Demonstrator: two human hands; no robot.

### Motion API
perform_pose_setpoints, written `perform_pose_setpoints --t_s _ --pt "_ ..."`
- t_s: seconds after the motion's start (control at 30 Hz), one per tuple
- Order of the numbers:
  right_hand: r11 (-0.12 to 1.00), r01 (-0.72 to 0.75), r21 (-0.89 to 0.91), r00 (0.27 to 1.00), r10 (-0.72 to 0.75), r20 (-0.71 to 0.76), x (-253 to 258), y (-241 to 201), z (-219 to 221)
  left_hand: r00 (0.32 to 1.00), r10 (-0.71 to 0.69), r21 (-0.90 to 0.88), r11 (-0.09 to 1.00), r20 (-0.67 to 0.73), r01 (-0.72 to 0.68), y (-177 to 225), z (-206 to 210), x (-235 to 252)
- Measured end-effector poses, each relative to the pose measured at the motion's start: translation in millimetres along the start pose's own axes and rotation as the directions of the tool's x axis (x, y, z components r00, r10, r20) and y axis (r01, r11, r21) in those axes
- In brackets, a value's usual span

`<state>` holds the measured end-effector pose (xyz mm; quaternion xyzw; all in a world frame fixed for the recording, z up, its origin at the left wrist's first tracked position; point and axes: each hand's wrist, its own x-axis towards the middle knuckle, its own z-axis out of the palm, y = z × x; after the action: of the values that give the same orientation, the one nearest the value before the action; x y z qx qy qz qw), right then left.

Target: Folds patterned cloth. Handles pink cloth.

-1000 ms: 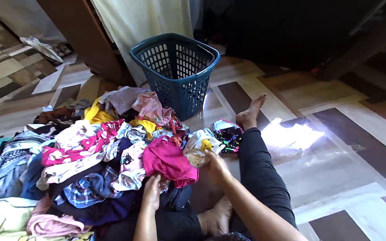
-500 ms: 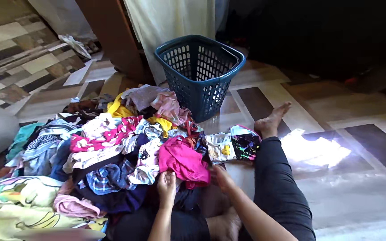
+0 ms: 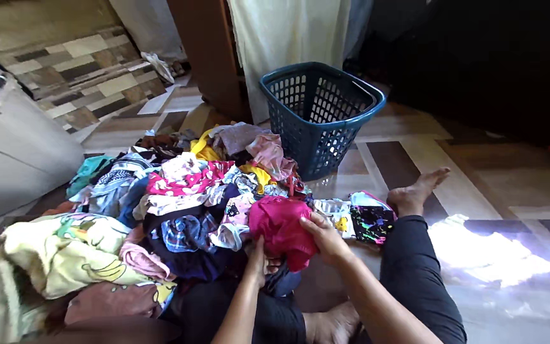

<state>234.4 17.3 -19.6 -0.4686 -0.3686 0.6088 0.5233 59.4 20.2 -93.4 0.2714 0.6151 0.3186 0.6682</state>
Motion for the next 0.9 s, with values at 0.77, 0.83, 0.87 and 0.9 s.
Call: perform_pose_setpoints --t_s 0.77,0.83,0.87,0.9 --pt "0.953 0.301 -0.030 0.953 -0.301 0.017 12 -113 11 0.248 0.888 -0.224 0.170 -0.388 -0.960 144 -62 -104" --pt "0.974 0.223 -0.036 0.973 -0.220 0.071 17 -126 15 0.309 0.882 -0.216 0.244 -0.356 -0.945 157 -59 -116" --pt "0.980 0.186 -0.073 0.980 -0.179 0.085 22 -132 19 0.362 0.870 -0.190 0.314 -0.336 -0.930 165 -58 -119" --pt "0.981 0.162 -0.108 0.985 -0.153 0.086 30 -137 23 0.419 0.852 -0.173 0.383 -0.313 -0.907 174 -57 -119"
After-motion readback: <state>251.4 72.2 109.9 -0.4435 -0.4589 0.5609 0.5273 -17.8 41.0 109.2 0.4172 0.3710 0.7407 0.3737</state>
